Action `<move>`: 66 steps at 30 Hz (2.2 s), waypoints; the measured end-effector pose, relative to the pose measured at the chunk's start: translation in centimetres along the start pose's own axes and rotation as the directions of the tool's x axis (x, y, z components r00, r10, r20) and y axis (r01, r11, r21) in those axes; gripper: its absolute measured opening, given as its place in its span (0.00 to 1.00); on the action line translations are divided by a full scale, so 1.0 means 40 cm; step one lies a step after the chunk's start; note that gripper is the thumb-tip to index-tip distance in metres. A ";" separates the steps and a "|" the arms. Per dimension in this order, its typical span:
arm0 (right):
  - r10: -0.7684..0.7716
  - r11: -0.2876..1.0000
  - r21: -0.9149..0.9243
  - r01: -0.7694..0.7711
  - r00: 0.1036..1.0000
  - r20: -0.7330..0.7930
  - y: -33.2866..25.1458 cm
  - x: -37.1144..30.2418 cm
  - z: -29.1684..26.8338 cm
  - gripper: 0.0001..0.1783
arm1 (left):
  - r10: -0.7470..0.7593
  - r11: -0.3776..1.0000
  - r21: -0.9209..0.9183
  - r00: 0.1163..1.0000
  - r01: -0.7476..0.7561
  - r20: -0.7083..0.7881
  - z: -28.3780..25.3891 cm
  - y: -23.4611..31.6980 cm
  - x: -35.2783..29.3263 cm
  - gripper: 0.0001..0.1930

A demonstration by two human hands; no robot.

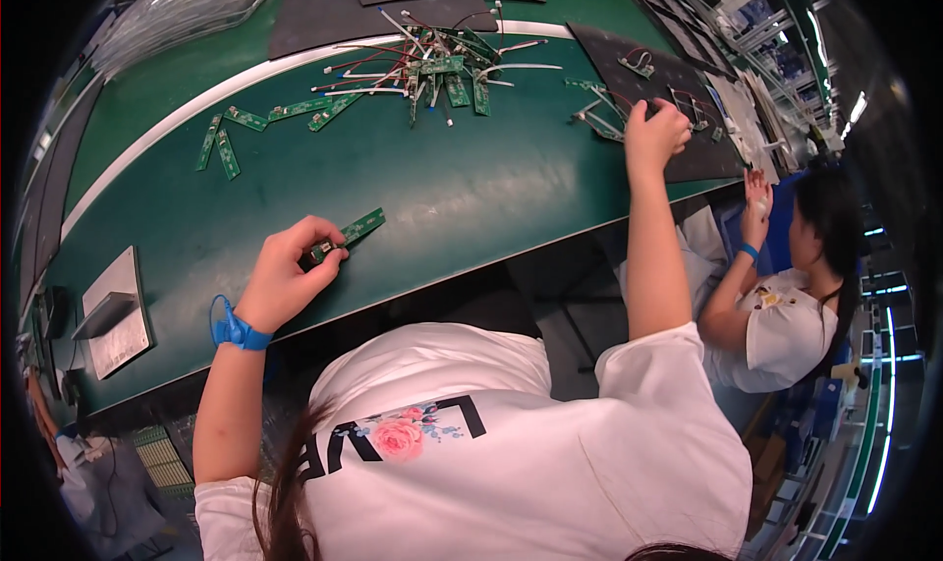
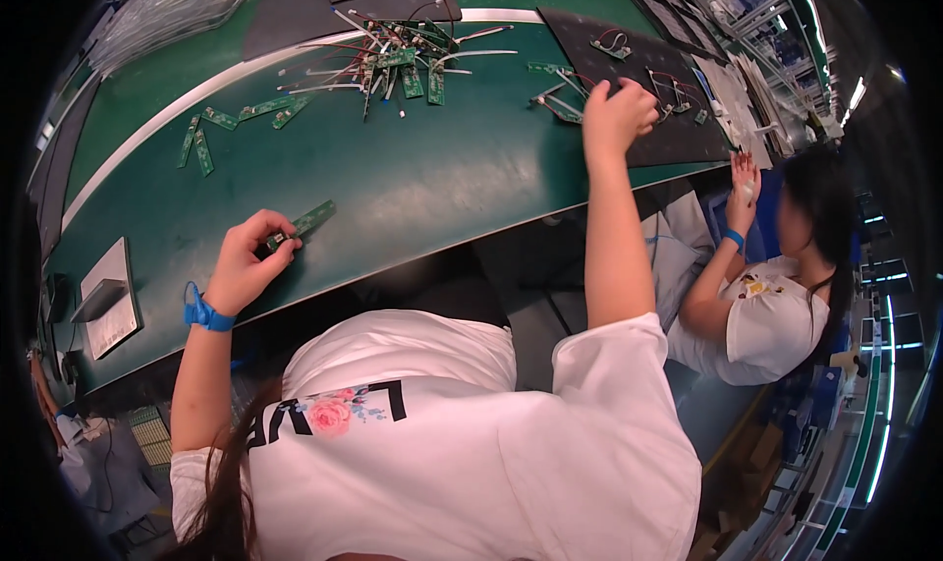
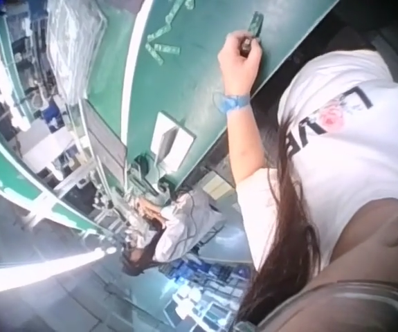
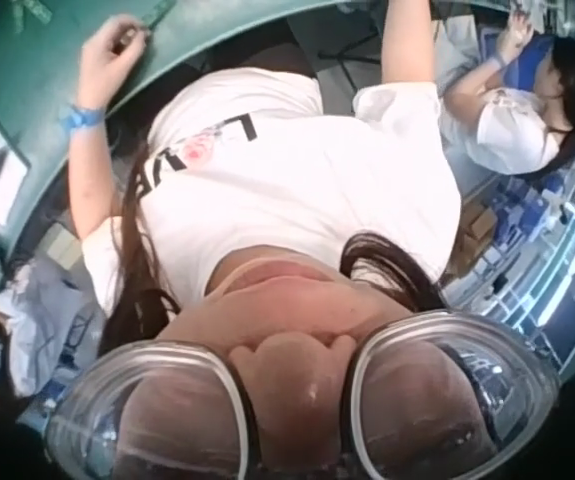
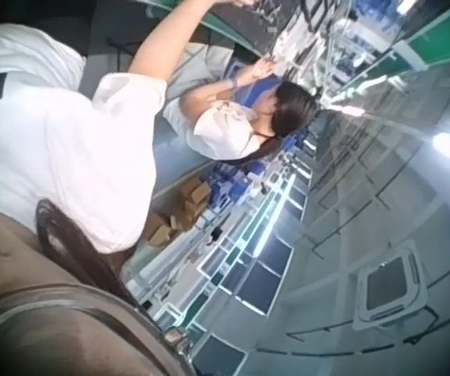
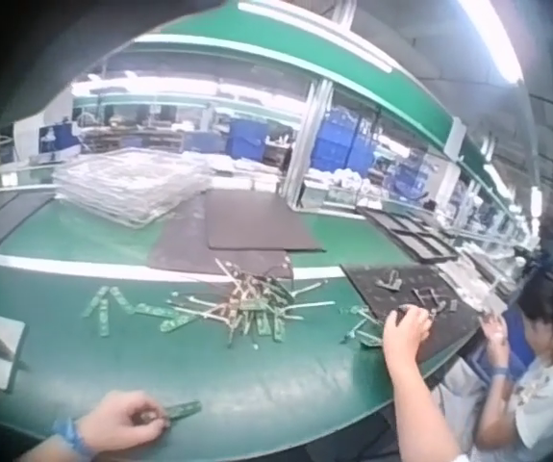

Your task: The person assembles small electronic circuit boards by attaching wires from a wiring harness to the circuit boards and checking components on a large PCB panel by hand.

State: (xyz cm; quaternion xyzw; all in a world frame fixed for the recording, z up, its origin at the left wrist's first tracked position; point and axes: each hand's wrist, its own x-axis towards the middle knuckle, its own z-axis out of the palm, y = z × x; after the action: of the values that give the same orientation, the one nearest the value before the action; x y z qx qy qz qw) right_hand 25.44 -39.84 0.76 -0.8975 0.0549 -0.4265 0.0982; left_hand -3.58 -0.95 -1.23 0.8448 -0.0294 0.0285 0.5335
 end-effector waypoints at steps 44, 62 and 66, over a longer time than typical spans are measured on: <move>-0.485 0.381 0.921 -0.074 0.832 0.268 -0.628 -0.213 0.102 0.10 | -0.145 0.767 -0.571 0.946 0.294 0.291 0.012 0.012 0.157 0.07; -0.815 0.022 0.840 0.542 0.496 -0.299 -0.579 -0.271 -0.050 0.22 | -0.242 0.663 -0.695 0.958 0.279 0.153 -0.031 0.014 0.149 0.08; -0.871 0.038 0.865 0.500 0.441 -0.216 -0.554 -0.262 -0.063 0.20 | -0.218 0.650 -0.721 0.968 0.240 0.125 -0.024 0.003 0.148 0.12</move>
State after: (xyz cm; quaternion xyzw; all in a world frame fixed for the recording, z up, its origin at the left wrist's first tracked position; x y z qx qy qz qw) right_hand 17.22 -16.65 -0.66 -0.6841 -0.6310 -0.2009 0.3059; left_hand 2.29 -0.24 -0.24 0.5584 0.0612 -0.0645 0.8248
